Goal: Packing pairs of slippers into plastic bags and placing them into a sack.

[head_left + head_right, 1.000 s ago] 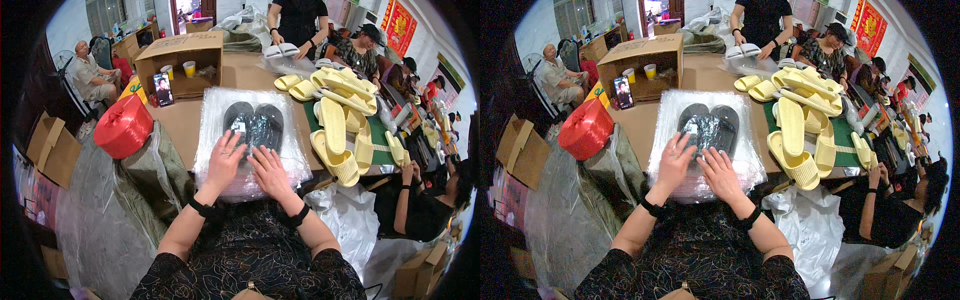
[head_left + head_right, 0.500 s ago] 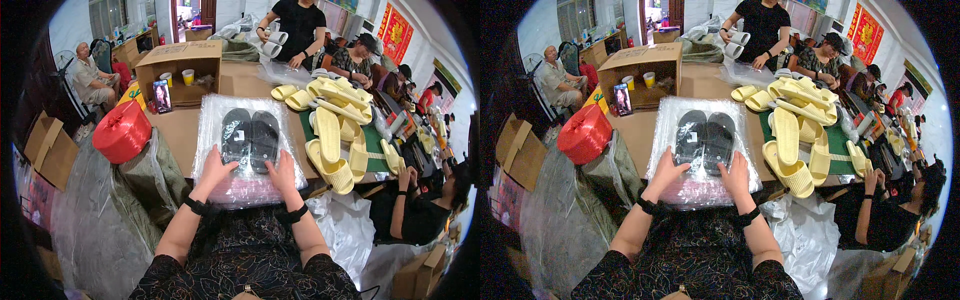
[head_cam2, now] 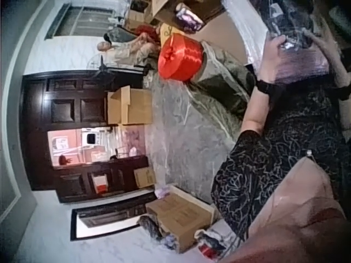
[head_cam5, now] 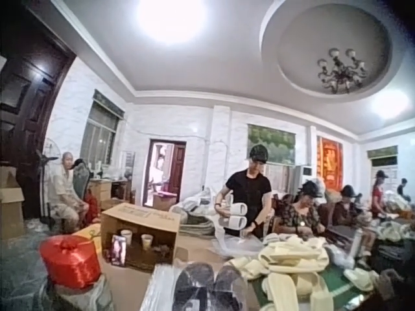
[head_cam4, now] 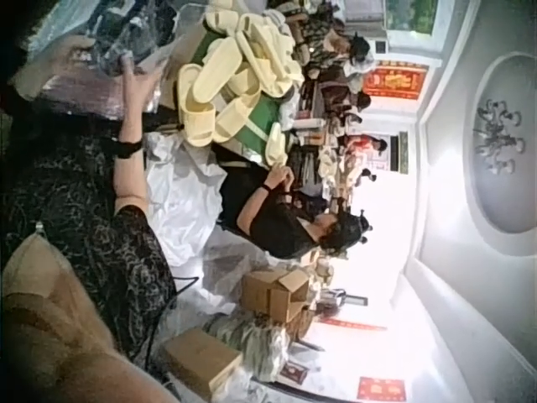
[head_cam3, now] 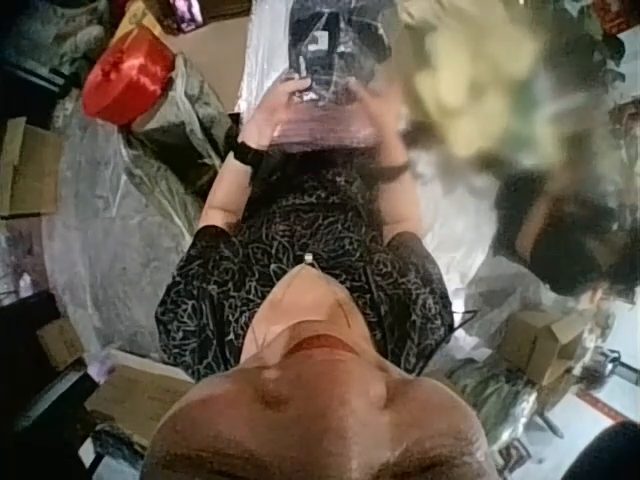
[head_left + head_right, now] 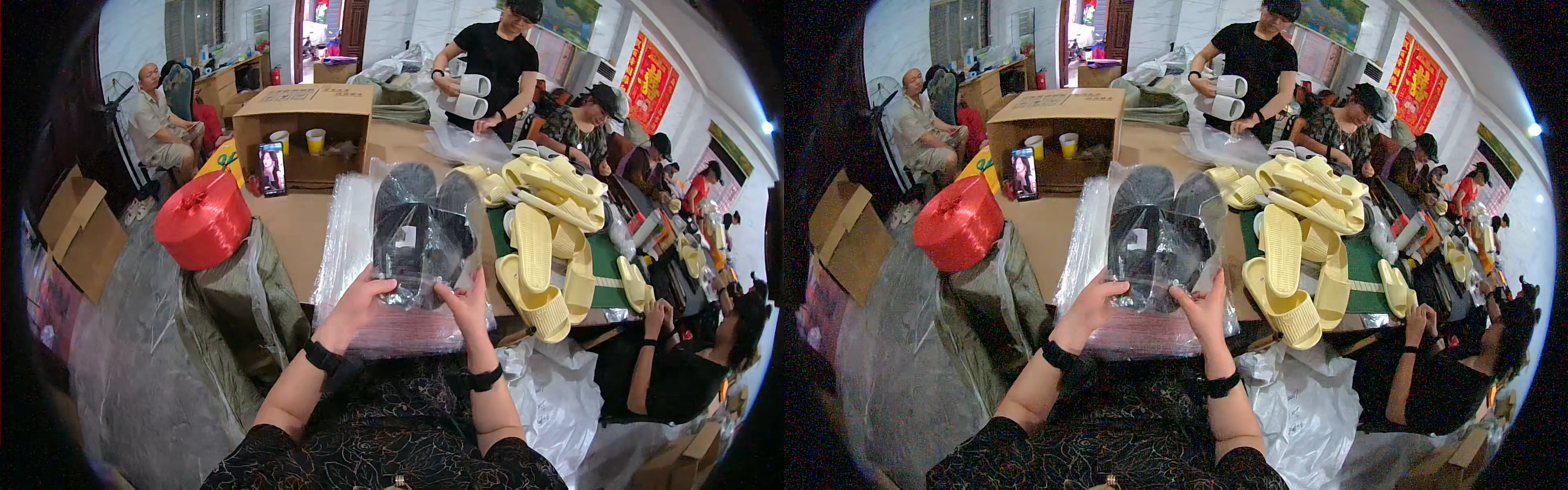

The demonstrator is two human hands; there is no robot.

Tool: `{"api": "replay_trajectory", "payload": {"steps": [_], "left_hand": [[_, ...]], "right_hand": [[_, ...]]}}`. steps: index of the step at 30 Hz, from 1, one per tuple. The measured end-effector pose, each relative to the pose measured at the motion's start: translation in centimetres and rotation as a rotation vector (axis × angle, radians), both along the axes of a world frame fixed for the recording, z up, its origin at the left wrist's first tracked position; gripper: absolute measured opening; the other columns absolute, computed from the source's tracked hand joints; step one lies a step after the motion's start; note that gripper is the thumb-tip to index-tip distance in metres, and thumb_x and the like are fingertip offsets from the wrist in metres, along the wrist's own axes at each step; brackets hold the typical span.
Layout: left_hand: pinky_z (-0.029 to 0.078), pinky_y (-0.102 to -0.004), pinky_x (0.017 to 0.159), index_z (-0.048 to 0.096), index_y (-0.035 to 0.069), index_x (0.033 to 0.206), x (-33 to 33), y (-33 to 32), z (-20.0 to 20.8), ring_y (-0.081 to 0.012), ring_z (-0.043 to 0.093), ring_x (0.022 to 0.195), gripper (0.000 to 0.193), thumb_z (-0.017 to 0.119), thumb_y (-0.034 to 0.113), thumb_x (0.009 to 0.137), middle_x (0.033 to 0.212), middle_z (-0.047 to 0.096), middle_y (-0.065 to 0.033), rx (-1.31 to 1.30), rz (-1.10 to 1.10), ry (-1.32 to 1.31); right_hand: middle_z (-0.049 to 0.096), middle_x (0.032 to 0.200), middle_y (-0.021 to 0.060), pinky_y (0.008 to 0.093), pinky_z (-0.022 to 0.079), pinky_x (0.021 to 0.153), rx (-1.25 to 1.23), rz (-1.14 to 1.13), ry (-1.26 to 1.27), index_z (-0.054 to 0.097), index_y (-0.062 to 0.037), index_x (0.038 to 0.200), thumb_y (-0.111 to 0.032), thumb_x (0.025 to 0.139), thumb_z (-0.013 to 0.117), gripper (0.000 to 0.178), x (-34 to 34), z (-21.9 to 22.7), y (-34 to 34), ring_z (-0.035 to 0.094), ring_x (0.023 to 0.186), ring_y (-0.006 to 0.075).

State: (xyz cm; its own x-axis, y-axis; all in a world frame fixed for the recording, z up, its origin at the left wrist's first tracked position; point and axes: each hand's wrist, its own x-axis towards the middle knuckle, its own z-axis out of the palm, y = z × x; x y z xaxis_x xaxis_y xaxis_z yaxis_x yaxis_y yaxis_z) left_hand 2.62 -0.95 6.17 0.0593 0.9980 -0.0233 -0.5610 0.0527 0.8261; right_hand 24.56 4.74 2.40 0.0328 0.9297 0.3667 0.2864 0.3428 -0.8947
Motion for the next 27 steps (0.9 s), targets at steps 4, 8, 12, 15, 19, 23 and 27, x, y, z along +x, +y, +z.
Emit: {"api": "replay_trajectory", "payload": {"steps": [4, 8, 12, 15, 19, 23, 27], "left_hand": [[0.048, -0.035, 0.095, 0.041, 0.002, 0.139, -0.2, -2.1, -0.1, -0.0197, 0.061, 0.107, 0.054, 0.06, 0.001, 0.088, 0.118, 0.062, -0.0099, 0.059, -0.067, -0.146], [0.045, -0.0356, 0.1, 0.04, 0.001, 0.14, -0.3, -4.0, -0.1, -0.0189, 0.056, 0.115, 0.053, 0.061, 0.002, 0.091, 0.127, 0.058, -0.0097, 0.124, -0.005, -0.035], [0.045, -0.0332, 0.098, 0.042, 0.001, 0.137, -2.2, -6.8, -1.2, -0.016, 0.057, 0.112, 0.054, 0.065, 0.002, 0.088, 0.123, 0.06, -0.0075, 0.2, 0.159, 0.117], [0.047, -0.03, 0.093, 0.05, 0.003, 0.132, -6.8, -10.5, -1.5, -0.0137, 0.058, 0.106, 0.05, 0.07, 0.003, 0.086, 0.118, 0.062, -0.004, 0.126, 0.205, 0.259], [0.046, -0.0318, 0.091, 0.053, 0.004, 0.128, -17.8, -18.0, 0.2, -0.0153, 0.059, 0.102, 0.056, 0.075, 0.01, 0.077, 0.111, 0.063, -0.0027, 0.126, 0.366, 0.506], [0.047, -0.0299, 0.092, 0.048, 0.003, 0.139, -28.0, -28.9, 3.8, -0.013, 0.059, 0.103, 0.068, 0.075, 0.008, 0.077, 0.12, 0.062, -0.0018, -0.212, 0.427, 0.703], [0.048, -0.0301, 0.09, 0.054, 0.003, 0.133, -33.8, -36.7, 1.3, -0.0132, 0.061, 0.097, 0.061, 0.073, 0.007, 0.075, 0.113, 0.066, -0.002, -0.566, 0.439, 0.789]], "right_hand": [[0.067, 0.101, 0.0087, 0.0261, 0.05, 0.064, -0.35, 0.286, 0.305, 0.051, 0.0014, 0.125, -0.012, 0.076, 0.083, 0.061, 0.1, 3.6, -1.6, 0.062, 0.079, 0.0134], [0.067, 0.102, 0.0068, 0.029, 0.051, 0.074, -0.24, 0.205, 0.405, 0.055, 0.0024, 0.116, -0.006, 0.081, 0.079, 0.043, -3.9, 2.6, -4.3, 0.063, 0.085, 0.0141], [0.065, 0.098, 0.0069, 0.029, 0.051, 0.07, -0.31, 0.328, 0.273, 0.052, 0.0027, 0.118, -0.006, 0.082, 0.078, 0.045, -6.0, 2.7, -6.8, 0.062, 0.084, 0.0143], [0.061, 0.111, 0.0114, 0.0317, 0.054, 0.075, -0.35, 0.729, 0.046, 0.047, 0.0014, 0.127, -0.011, 0.081, 0.079, 0.057, -4.9, 3.8, -7.6, 0.062, 0.086, 0.0192], [0.042, 0.142, 0.0175, 0.0381, 0.05, 0.09, 0.189, 0.533, -0.289, 0.043, -0.004, 0.14, -0.01, 0.073, 0.081, 0.077, -4.2, 3.7, -4.7, 0.055, 0.113, 0.0283], [0.046, 0.14, 0.0217, 0.0425, 0.044, 0.101, 0.164, 0.32, -0.547, 0.046, 0.0003, 0.136, -0.015, 0.076, 0.078, 0.07, -0.6, -0.1, -0.9, 0.051, 0.12, 0.0356], [0.05, 0.136, 0.025, 0.0462, 0.037, 0.107, 0.181, 0.327, -0.728, 0.052, 0.0049, 0.129, -0.023, 0.08, 0.074, 0.061, -0.6, -1.7, -0.9, 0.046, 0.125, 0.0414]]}}
